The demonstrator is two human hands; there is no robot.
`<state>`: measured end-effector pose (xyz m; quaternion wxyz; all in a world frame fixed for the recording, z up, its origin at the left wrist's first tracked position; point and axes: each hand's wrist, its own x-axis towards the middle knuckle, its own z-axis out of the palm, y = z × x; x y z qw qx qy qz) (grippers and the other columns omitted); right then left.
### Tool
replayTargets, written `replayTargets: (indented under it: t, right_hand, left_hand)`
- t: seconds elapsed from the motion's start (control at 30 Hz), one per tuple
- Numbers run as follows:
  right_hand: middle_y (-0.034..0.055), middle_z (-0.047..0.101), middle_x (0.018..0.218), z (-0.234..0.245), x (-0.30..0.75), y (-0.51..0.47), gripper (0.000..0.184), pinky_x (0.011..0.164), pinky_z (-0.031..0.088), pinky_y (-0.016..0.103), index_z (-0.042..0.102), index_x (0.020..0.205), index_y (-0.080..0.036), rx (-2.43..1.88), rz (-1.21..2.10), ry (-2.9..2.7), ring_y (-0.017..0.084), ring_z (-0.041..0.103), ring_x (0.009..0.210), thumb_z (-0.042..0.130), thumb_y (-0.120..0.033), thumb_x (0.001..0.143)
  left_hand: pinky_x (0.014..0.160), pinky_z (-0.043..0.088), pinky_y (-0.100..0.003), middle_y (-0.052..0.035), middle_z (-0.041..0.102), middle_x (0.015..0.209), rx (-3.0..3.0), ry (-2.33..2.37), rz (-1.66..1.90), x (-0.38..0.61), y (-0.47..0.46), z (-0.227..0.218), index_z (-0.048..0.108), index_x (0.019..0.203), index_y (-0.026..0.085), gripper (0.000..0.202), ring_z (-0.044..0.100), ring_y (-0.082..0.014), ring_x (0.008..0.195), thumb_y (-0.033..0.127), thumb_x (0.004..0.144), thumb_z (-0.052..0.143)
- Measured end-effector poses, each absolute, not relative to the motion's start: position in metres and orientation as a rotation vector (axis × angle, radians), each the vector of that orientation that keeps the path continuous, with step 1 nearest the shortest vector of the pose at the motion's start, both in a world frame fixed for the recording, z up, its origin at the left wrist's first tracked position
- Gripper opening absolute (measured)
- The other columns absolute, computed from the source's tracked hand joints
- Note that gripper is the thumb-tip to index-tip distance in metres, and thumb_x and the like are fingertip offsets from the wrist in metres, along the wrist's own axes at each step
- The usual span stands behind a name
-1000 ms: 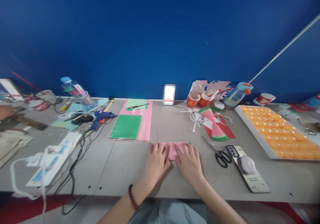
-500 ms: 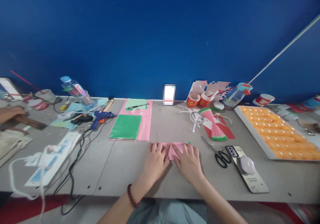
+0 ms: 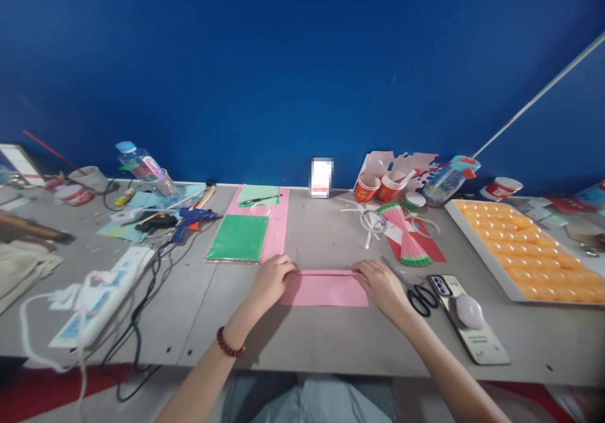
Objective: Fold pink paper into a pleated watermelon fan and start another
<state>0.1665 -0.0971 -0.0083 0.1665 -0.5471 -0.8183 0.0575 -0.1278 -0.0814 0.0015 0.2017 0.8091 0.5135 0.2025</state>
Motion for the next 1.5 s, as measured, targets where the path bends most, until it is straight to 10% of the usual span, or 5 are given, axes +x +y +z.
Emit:
replayTargets:
  t: [0.5, 0.7, 1.5]
  right_hand:
    - [0.0091, 0.067, 0.102, -0.036, 0.159, -0.121, 0.031, 0.084, 0.05, 0.036, 0.068, 0.097, -0.019, -1.51, -0.128, -2.239, 0.021, 0.06, 0.095, 0.042, -0.007, 0.085]
    - [0.0081, 0.069, 0.101, -0.039, 0.178, -0.114, 0.035, 0.086, 0.053, 0.035, 0.065, 0.111, -0.018, -1.317, -0.094, -2.329, 0.02, 0.062, 0.095, 0.042, -0.007, 0.086]
    - [0.0128, 0.068, 0.096, -0.037, 0.189, -0.102, 0.029, 0.085, 0.052, 0.034, 0.066, 0.105, -0.011, -1.062, -0.383, -2.509, 0.02, 0.061, 0.093, 0.04, -0.01, 0.091]
  left_hand:
    - [0.09, 0.044, -0.039, -0.0136, 0.055, 0.117, 2.786, 1.355, 0.374, -0.049, -0.128, -0.013, 0.043, 0.132, 0.01, 0.044, 0.051, -0.0254, 0.107, 0.009, 0.087, 0.043]
    - [0.091, 0.042, -0.048, -0.0141, 0.057, 0.115, 2.708, 1.512, 0.408, -0.025, -0.134, -0.016, 0.051, 0.126, 0.012, 0.04, 0.049, -0.03, 0.108, 0.031, 0.092, 0.046]
    - [0.104, 0.031, -0.056, -0.0135, 0.055, 0.119, 2.7, 1.421, 0.498, -0.002, -0.139, -0.024, 0.045, 0.136, 0.016, 0.053, 0.042, -0.0332, 0.119, 0.035, 0.086, 0.047]
